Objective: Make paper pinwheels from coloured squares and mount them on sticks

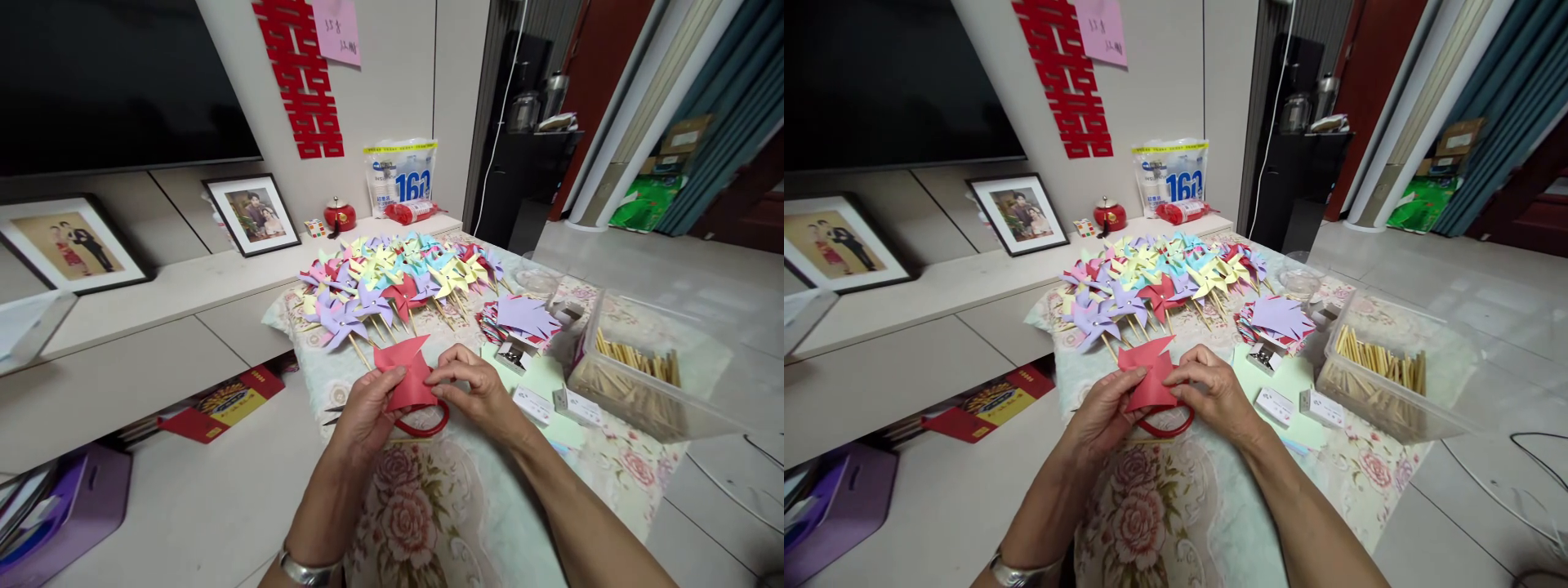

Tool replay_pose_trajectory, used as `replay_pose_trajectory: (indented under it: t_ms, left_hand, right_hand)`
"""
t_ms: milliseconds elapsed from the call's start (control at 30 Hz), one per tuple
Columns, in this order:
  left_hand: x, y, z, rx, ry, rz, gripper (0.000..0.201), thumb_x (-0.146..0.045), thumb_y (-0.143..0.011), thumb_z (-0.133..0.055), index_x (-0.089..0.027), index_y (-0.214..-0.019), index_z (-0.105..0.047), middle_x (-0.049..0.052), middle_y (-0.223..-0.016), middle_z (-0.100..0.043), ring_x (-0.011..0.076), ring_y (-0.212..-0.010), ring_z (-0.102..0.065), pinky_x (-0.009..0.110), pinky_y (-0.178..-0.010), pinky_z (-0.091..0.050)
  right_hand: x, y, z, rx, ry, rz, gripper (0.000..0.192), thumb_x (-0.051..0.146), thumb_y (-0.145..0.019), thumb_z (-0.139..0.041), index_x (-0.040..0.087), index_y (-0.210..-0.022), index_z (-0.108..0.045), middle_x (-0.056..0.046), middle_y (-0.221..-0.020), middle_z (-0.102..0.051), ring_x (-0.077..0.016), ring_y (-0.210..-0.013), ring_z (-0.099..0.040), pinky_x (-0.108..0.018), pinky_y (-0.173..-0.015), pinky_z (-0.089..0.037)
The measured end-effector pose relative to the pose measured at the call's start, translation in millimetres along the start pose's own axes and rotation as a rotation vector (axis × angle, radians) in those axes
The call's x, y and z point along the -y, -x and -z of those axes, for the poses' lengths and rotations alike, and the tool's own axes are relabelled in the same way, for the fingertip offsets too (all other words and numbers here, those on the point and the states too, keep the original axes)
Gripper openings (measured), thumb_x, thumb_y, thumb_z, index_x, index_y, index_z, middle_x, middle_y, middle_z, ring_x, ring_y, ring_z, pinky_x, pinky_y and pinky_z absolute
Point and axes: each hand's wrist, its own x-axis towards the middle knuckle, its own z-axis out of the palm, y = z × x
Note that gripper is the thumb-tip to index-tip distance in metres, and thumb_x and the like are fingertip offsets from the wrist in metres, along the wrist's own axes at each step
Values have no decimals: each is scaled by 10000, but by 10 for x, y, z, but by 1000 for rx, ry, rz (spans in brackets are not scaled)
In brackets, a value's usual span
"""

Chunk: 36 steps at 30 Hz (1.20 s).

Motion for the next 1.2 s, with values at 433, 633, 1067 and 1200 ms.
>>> replay_pose_trajectory:
  t_ms: [433,633,1067,1200]
  left_hand:
    - [0,7,32,-17,6,7,248,-260,-604,-853,-147,-770,-708,-5,-643,-709,121,-530,-613,219,-504,-522]
    - [48,-3,1,30,-58,-9,309,-325,-594,-849,-118,-774,-705,4,-591,-674,93,-470,-549,204,-476,-478]
    - [248,-62,-59,-12,-183,-138,261,-321,-645,-789,-112,-742,-664,9,-554,-665,91,-452,-525,201,-471,-412]
    - [289,-72,-60,-43,-201,-167,264,-306,-631,-803,-115,-767,-682,-6,-573,-669,91,-475,-538,199,-492,-429]
  right_hand:
    - [-23,0,-13,47,16,-44,150,223,-903,-646,256,-1014,-742,-46,-904,-632,-187,-852,-608,-333,-757,-478]
    - [-1,10,-12,47,-42,26,141,264,-935,-632,256,-1026,-739,-43,-908,-640,-175,-845,-607,-311,-749,-475]
    - [54,-11,5,162,-125,-167,139,288,-893,-662,180,-818,-708,-20,-791,-597,-143,-719,-555,-267,-678,-438]
    - [35,-10,-14,161,-122,-292,166,292,-863,-654,165,-759,-676,3,-734,-554,-122,-643,-503,-252,-613,-391]
